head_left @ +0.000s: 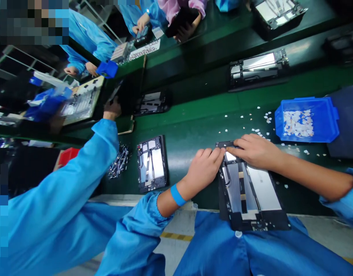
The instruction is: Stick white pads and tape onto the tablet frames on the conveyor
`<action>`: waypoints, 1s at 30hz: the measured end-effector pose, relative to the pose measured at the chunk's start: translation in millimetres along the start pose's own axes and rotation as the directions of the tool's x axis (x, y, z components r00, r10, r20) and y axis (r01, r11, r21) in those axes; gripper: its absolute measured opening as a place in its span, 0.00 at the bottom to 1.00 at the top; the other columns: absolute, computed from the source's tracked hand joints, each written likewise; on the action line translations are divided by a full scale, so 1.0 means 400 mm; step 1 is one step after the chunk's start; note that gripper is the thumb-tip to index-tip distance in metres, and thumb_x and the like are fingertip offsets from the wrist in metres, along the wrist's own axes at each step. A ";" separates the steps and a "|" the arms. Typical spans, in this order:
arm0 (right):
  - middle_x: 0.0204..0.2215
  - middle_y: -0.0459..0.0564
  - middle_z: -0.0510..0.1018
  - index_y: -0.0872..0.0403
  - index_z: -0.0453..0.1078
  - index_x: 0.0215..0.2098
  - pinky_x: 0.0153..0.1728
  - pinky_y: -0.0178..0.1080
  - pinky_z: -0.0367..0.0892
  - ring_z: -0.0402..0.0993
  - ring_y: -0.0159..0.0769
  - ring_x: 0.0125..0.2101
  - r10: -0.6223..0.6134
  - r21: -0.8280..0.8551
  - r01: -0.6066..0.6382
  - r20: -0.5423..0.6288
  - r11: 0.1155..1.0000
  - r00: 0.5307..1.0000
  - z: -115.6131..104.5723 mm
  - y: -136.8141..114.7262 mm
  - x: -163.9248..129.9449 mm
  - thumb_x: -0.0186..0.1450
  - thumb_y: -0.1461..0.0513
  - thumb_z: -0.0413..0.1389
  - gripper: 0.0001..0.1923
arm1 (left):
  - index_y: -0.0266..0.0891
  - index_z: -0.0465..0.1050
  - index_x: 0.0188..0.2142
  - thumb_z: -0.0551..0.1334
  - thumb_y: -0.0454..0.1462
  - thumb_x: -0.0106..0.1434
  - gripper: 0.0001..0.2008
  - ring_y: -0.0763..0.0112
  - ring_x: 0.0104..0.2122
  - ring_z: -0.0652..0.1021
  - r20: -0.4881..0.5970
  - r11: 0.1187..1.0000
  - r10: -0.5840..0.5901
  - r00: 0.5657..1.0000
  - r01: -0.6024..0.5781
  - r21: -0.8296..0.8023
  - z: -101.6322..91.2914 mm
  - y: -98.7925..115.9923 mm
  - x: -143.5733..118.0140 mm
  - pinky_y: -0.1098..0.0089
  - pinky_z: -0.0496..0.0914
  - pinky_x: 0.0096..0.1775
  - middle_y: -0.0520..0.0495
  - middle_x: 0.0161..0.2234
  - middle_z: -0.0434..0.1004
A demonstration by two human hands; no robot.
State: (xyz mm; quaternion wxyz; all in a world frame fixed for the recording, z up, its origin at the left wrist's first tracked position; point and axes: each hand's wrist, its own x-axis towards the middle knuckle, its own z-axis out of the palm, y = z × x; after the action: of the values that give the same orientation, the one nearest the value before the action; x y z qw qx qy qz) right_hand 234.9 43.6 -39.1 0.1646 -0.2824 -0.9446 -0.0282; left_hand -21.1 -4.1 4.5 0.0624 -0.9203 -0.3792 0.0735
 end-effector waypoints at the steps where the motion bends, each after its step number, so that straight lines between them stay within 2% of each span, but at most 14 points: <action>1: 0.42 0.56 0.81 0.54 0.77 0.55 0.37 0.42 0.58 0.69 0.41 0.38 0.007 0.009 -0.007 -0.017 1.000 1.000 -0.001 0.003 -0.006 0.74 0.66 0.51 0.16 | 0.36 0.64 0.68 0.49 0.34 0.78 0.22 0.58 0.47 0.75 0.002 1.000 -0.007 1.000 0.007 -0.006 -0.001 0.005 -0.005 0.58 0.67 0.44 0.38 0.59 0.75; 4: 0.46 0.56 0.82 0.55 0.77 0.54 0.43 0.44 0.65 0.74 0.43 0.42 0.071 0.056 -0.067 -0.077 0.996 0.994 -0.016 -0.002 -0.039 0.73 0.67 0.51 0.16 | 0.44 0.63 0.69 0.51 0.33 0.76 0.23 0.57 0.48 0.75 -0.006 0.998 -0.046 0.999 0.046 -0.050 0.003 0.011 -0.020 0.57 0.68 0.45 0.39 0.63 0.72; 7: 0.49 0.57 0.82 0.54 0.77 0.55 0.50 0.48 0.69 0.77 0.47 0.47 0.309 0.138 -0.293 -0.113 0.946 0.944 -0.050 -0.039 -0.110 0.74 0.65 0.50 0.17 | 0.45 0.64 0.68 0.51 0.32 0.76 0.24 0.55 0.50 0.75 -0.019 0.988 -0.069 0.997 0.066 -0.143 0.012 0.010 -0.036 0.56 0.68 0.48 0.39 0.65 0.70; 8: 0.51 0.58 0.82 0.54 0.76 0.57 0.50 0.50 0.71 0.77 0.48 0.49 0.432 0.173 -0.412 -0.098 0.894 0.897 -0.061 -0.058 -0.143 0.74 0.63 0.50 0.18 | 0.44 0.64 0.68 0.51 0.31 0.75 0.24 0.54 0.52 0.74 -0.031 0.976 -0.093 0.995 0.085 -0.200 0.015 0.011 -0.043 0.55 0.68 0.50 0.37 0.65 0.69; 10: 0.53 0.60 0.81 0.54 0.71 0.64 0.46 0.49 0.75 0.79 0.49 0.48 0.668 0.252 -0.644 -0.014 0.722 0.744 -0.079 -0.099 -0.213 0.74 0.57 0.51 0.23 | 0.41 0.63 0.69 0.53 0.31 0.73 0.26 0.52 0.57 0.72 -0.055 0.905 -0.226 0.973 0.188 -0.382 0.026 0.021 -0.063 0.54 0.68 0.55 0.34 0.65 0.68; 12: 0.53 0.60 0.81 0.53 0.68 0.67 0.38 0.46 0.77 0.81 0.48 0.43 0.790 0.331 -0.774 0.120 0.539 0.601 -0.087 -0.140 -0.275 0.74 0.51 0.52 0.27 | 0.37 0.60 0.70 0.56 0.34 0.72 0.27 0.53 0.59 0.72 -0.010 0.726 -0.378 0.926 0.290 -0.623 0.041 0.046 -0.085 0.54 0.69 0.58 0.33 0.62 0.69; 13: 0.53 0.60 0.81 0.52 0.69 0.66 0.38 0.46 0.78 0.82 0.48 0.43 0.796 0.369 -0.793 0.192 0.484 0.575 -0.089 -0.159 -0.298 0.73 0.49 0.52 0.28 | 0.37 0.59 0.70 0.58 0.36 0.72 0.29 0.53 0.58 0.72 0.043 0.613 -0.414 0.909 0.314 -0.725 0.048 0.064 -0.095 0.55 0.69 0.58 0.34 0.60 0.70; 16: 0.55 0.59 0.80 0.50 0.73 0.64 0.51 0.52 0.78 0.79 0.52 0.52 0.719 0.458 -0.773 0.337 0.440 0.609 -0.095 -0.209 -0.320 0.73 0.46 0.52 0.28 | 0.39 0.58 0.72 0.61 0.39 0.70 0.32 0.54 0.59 0.72 0.150 0.373 -0.399 0.905 0.309 -0.875 0.062 0.131 -0.115 0.54 0.68 0.62 0.36 0.59 0.70; 20: 0.59 0.59 0.77 0.48 0.71 0.67 0.54 0.52 0.77 0.77 0.53 0.56 0.705 0.553 -0.729 0.319 0.404 0.633 -0.136 -0.266 -0.264 0.72 0.46 0.53 0.30 | 0.39 0.52 0.75 0.57 0.40 0.73 0.33 0.53 0.71 0.61 0.105 0.203 -0.515 0.851 0.240 -0.949 0.057 0.194 -0.131 0.53 0.56 0.71 0.35 0.70 0.60; 23: 0.63 0.59 0.71 0.46 0.62 0.73 0.50 0.45 0.80 0.78 0.47 0.52 0.675 0.674 -0.647 0.293 0.357 0.677 -0.170 -0.282 -0.154 0.72 0.47 0.55 0.34 | 0.41 0.48 0.77 0.53 0.45 0.76 0.34 0.55 0.74 0.58 0.143 -0.022 -0.677 0.722 0.174 -0.984 0.047 0.145 -0.167 0.55 0.53 0.73 0.41 0.74 0.56; 25: 0.63 0.57 0.70 0.45 0.61 0.74 0.48 0.42 0.80 0.79 0.42 0.48 0.580 0.775 -0.557 0.317 0.298 0.750 -0.168 -0.258 -0.028 0.72 0.49 0.56 0.34 | 0.42 0.52 0.76 0.55 0.47 0.75 0.34 0.54 0.73 0.60 0.220 -0.149 -0.785 0.580 0.168 -0.974 0.043 0.047 -0.219 0.56 0.55 0.72 0.44 0.74 0.59; 27: 0.59 0.56 0.74 0.47 0.69 0.68 0.46 0.41 0.79 0.79 0.38 0.44 0.445 0.839 -0.509 0.388 0.193 0.807 -0.133 -0.203 0.138 0.70 0.52 0.60 0.30 | 0.42 0.57 0.74 0.58 0.47 0.72 0.35 0.56 0.72 0.63 0.263 -0.196 -0.870 0.417 0.198 -0.960 0.044 -0.091 -0.299 0.58 0.56 0.72 0.45 0.72 0.63; 28: 0.55 0.54 0.77 0.49 0.73 0.63 0.46 0.40 0.78 0.78 0.37 0.42 0.441 0.842 -0.529 0.435 0.111 0.785 -0.103 -0.166 0.231 0.68 0.55 0.63 0.26 | 0.42 0.58 0.74 0.59 0.47 0.70 0.35 0.57 0.72 0.62 0.251 -0.175 -0.905 0.343 0.239 -0.955 0.046 -0.166 -0.346 0.59 0.55 0.72 0.46 0.72 0.64; 30: 0.48 0.53 0.80 0.54 0.77 0.55 0.46 0.38 0.76 0.77 0.35 0.41 0.471 0.758 -0.624 0.628 -0.189 0.620 -0.028 -0.088 0.418 0.66 0.62 0.66 0.19 | 0.40 0.59 0.73 0.60 0.45 0.66 0.37 0.57 0.73 0.59 0.259 -0.166 -0.934 0.245 0.344 -0.924 0.054 -0.308 -0.446 0.59 0.54 0.72 0.45 0.71 0.66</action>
State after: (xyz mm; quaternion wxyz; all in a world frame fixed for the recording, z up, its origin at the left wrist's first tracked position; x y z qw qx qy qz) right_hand 87.6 100.0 27.6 0.2402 -0.4833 -0.5049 0.6736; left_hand -235.0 -42.1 20.1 -0.3074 -0.3821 -0.7472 -0.4485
